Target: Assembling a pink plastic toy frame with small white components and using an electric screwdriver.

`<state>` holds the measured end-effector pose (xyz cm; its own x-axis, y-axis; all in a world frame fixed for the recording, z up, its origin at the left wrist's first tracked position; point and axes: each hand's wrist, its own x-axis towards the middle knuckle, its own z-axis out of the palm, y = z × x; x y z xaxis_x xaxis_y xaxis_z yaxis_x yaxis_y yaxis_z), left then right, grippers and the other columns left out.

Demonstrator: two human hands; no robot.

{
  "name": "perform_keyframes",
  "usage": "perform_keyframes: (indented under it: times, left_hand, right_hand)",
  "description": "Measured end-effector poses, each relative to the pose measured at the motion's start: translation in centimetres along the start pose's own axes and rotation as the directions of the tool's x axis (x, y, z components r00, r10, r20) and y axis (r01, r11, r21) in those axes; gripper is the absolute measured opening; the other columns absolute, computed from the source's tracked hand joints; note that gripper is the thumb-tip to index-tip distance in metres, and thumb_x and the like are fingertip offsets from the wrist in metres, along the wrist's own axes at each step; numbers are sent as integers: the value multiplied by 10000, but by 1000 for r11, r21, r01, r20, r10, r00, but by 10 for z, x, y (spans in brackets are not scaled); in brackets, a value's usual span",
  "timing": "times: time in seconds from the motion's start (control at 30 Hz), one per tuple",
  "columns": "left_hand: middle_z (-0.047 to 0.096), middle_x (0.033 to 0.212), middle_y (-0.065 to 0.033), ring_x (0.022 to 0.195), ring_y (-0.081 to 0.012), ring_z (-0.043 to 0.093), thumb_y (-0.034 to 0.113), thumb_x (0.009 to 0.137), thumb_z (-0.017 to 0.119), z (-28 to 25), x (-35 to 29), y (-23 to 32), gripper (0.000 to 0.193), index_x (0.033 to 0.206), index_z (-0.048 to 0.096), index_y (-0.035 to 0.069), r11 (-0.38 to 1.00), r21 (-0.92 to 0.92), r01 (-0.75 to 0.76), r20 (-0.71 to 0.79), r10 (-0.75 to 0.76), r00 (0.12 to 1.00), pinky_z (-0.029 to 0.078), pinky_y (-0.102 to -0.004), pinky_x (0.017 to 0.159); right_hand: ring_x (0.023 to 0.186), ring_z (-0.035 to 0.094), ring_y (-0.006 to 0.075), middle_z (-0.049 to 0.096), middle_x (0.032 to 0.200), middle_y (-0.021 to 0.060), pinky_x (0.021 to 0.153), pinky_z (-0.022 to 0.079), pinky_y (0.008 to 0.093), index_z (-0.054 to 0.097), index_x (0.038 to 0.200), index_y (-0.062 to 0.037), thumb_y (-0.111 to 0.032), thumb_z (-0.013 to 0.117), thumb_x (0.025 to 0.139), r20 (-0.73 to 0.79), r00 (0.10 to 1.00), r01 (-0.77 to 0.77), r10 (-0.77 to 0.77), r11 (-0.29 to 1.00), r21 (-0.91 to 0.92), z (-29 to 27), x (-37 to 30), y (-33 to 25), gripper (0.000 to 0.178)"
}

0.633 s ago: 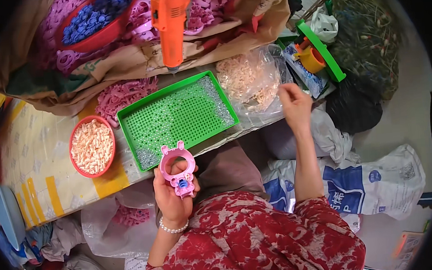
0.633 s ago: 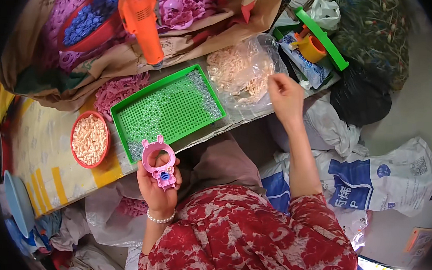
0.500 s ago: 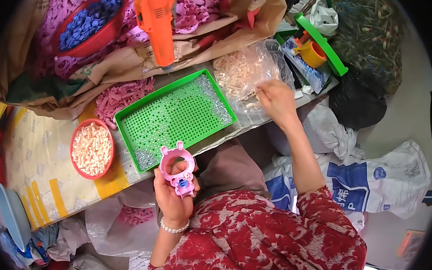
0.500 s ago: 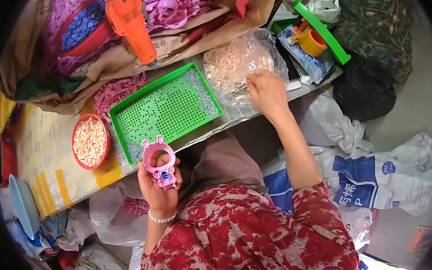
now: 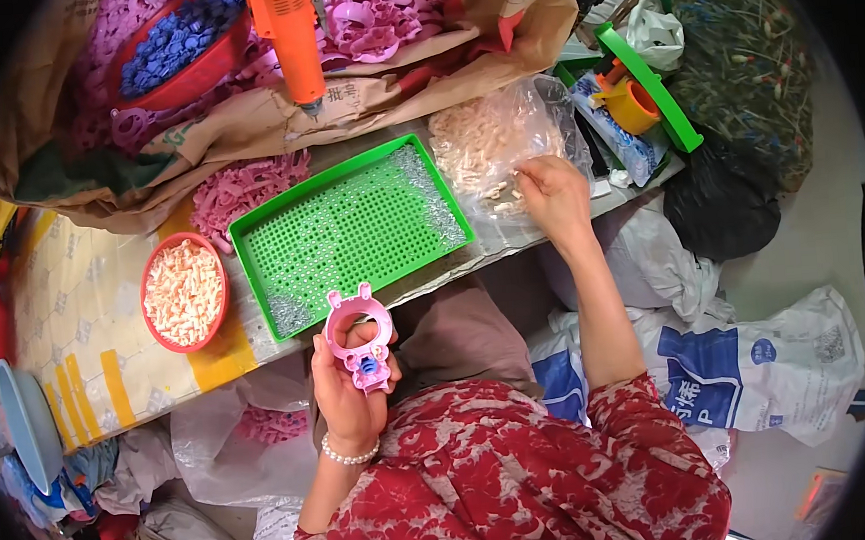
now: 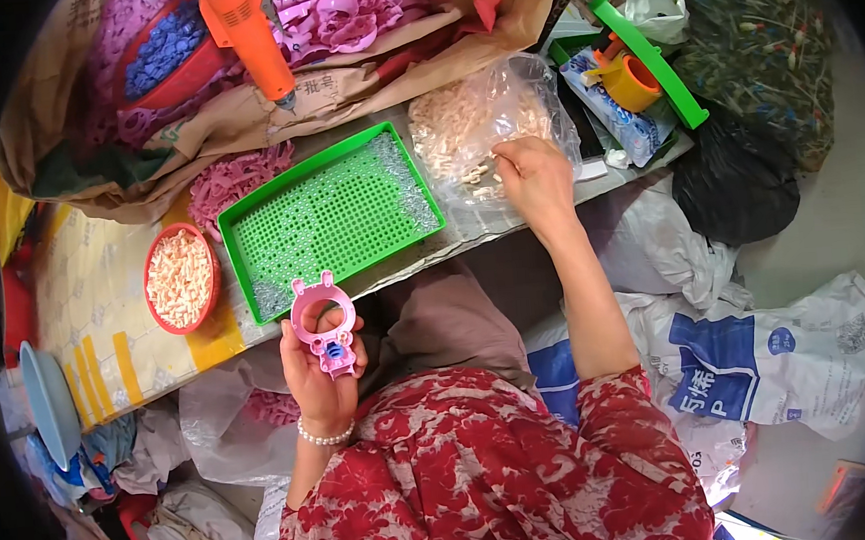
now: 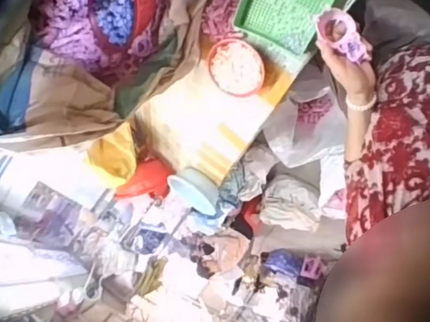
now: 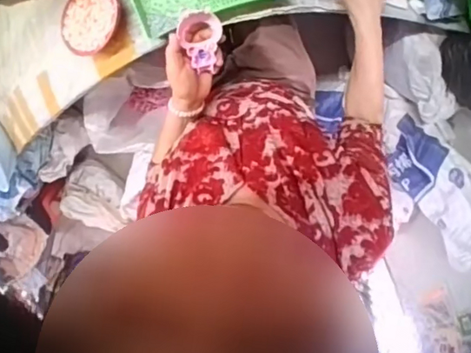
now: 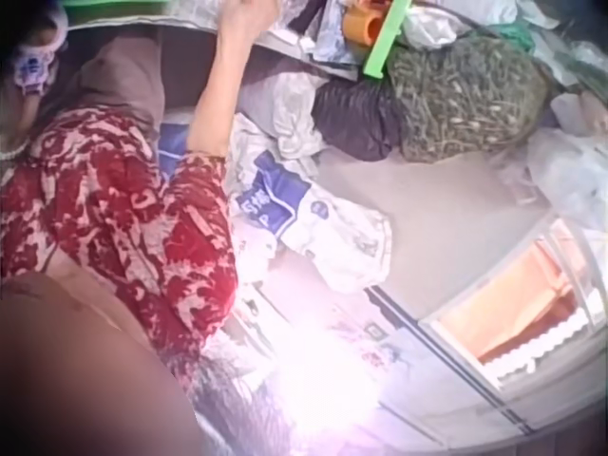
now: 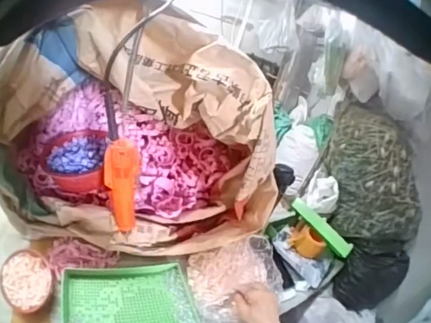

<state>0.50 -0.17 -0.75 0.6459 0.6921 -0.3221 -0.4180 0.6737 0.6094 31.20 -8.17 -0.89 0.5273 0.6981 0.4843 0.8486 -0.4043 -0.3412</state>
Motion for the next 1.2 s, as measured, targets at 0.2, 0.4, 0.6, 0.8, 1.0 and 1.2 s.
perform_keyframes:
  times: [0.2, 0.4, 0.6, 0.8, 1.0, 1.2]
  left_hand:
    - [633, 871, -129, 535, -155, 551, 471, 966, 241, -1, 1, -1, 537, 1040, 536, 28, 1000, 5, 16, 10, -16, 1000, 400, -241, 434]
    - [633, 868, -132, 542, -158, 554, 478, 962, 249, -5, 2, -1, 544, 1061, 529, 22, 999, -14, 44, -12, -44, 999, 401, -234, 434]
    - [621, 867, -125, 550, -164, 556, 456, 979, 214, -1, 7, -2, 567, 1024, 551, 3, 992, -81, 92, 61, -87, 994, 404, -233, 449]
    - [627, 903, -101, 569, -153, 580, 417, 987, 238, -11, 2, -1, 478, 1161, 473, 39, 991, -128, 37, 26, -34, 999, 428, -237, 448]
    - [602, 963, -75, 662, -144, 589, 398, 984, 254, -13, -2, 4, 450, 1202, 454, 59, 998, -55, -28, -6, 28, 1000, 439, -232, 488]
    - [549, 1085, -74, 830, -138, 566, 374, 986, 253, -10, 0, 1, 446, 1298, 367, 77, 988, -46, -149, 29, 150, 988, 458, -262, 604]
  right_hand:
    - [736, 621, 175, 663, 816, 70, 654, 473, 260, 656, 833, -11, -49, 629, 779, 22, 996, -86, 83, 985, 148, -13, -15, -13, 72]
    - [700, 587, 80, 621, 766, 31, 614, 448, 197, 597, 850, -8, -2, 570, 801, 462, 833, -553, 303, 484, 678, -18, -31, -50, 56]
    - [691, 586, 100, 598, 770, 53, 630, 474, 215, 549, 882, 2, 28, 512, 784, 576, 815, -574, 64, 226, 787, -15, -43, -108, 109]
    - [700, 611, 94, 631, 791, 61, 644, 520, 210, 627, 866, 35, 48, 548, 809, 603, 769, -487, -211, 417, 767, -12, -48, -155, 98]
    - [707, 619, 88, 649, 780, 65, 623, 505, 194, 620, 884, 35, -4, 593, 849, 635, 749, -565, -190, 318, 761, -11, -56, -177, 59]
    - [745, 617, 98, 654, 851, 84, 640, 488, 191, 609, 870, 26, -11, 622, 840, 680, 730, -611, -74, 375, 697, -17, -55, -177, 50]
